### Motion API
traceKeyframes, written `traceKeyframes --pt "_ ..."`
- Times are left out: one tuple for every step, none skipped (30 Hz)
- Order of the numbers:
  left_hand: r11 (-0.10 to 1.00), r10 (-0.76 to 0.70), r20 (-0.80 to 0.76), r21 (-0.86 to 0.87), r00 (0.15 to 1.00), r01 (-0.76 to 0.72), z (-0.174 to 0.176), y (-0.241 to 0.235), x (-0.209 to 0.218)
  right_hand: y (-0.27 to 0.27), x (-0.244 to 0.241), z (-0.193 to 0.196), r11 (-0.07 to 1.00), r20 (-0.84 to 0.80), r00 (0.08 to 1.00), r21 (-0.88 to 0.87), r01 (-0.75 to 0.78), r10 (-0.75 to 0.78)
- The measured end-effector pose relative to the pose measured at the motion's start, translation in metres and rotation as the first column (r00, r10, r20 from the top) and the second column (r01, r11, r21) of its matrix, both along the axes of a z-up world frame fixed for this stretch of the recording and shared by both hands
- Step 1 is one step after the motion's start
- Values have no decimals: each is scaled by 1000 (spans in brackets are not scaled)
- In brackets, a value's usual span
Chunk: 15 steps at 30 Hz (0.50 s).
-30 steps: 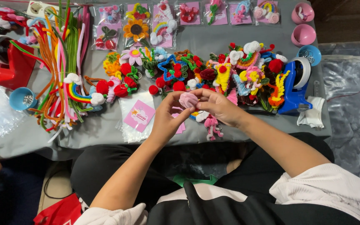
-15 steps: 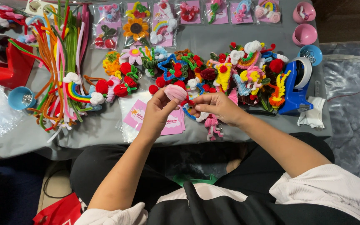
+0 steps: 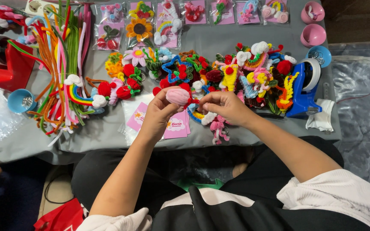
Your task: The person trims a colorful craft item using pliers, then places a rainbow-shaped item and a pink fabric item into clear plastic bags with printed cards.
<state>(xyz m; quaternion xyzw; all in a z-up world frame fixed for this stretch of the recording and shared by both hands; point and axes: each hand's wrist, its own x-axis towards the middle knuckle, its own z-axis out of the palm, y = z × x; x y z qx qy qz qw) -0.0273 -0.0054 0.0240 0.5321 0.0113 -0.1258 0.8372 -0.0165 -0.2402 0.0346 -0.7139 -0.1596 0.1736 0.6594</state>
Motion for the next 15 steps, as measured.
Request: traceKeyframes --pt "1000 0 0 0 1000 0 1 -2 0 3 -2 5 1000 0 1000 0 0 0" --pt "1000 -15 32 -5 999 15 2 -3 -1 6 -4 11 1000 -27 1000 15 1 -1" --pt "1000 -29 65 -10 997 30 3 -5 -2 8 -6 16 1000 -55 999 29 2 -1" --pt "999 -29 64 -10 998 30 3 -6 -3 9 -6 12 1000 -55 998 29 3 -1" --pt "999 -49 89 18 995 48 2 -8 -3 9 -6 9 999 -77 997 38 7 -4" --pt "997 -70 115 46 991 65 2 -9 -4 10 -5 6 999 -97 995 48 11 -7" --pt "997 -70 115 46 991 65 4 -9 -5 9 -6 4 999 -97 995 48 12 -7" --pt "995 -74 149 76 986 63 6 -10 -6 8 -6 3 999 -94 995 41 30 -26" --pt "993 -79 183 106 980 60 8 -10 -7 8 -6 1 998 -90 995 34 47 -44" --pt "993 -78 183 106 980 60 6 -11 -7 7 -6 -1 998 -90 995 33 47 -44" --pt "992 -59 227 126 972 31 4 -11 -7 7 -5 -3 997 -77 995 34 64 -62" --pt "990 -40 270 143 962 1 1 -11 -8 7 -5 -5 996 -64 995 35 81 -79" --pt "990 -40 270 143 962 1 0 -10 -9 8 -5 -5 996 -64 995 34 81 -79" --pt "987 -41 264 158 964 -2 -1 -9 -9 9 -5 -4 991 -40 992 39 125 -124" --pt "985 -41 259 173 965 -4 -1 -8 -9 10 -5 -4 985 -15 986 45 169 -168"
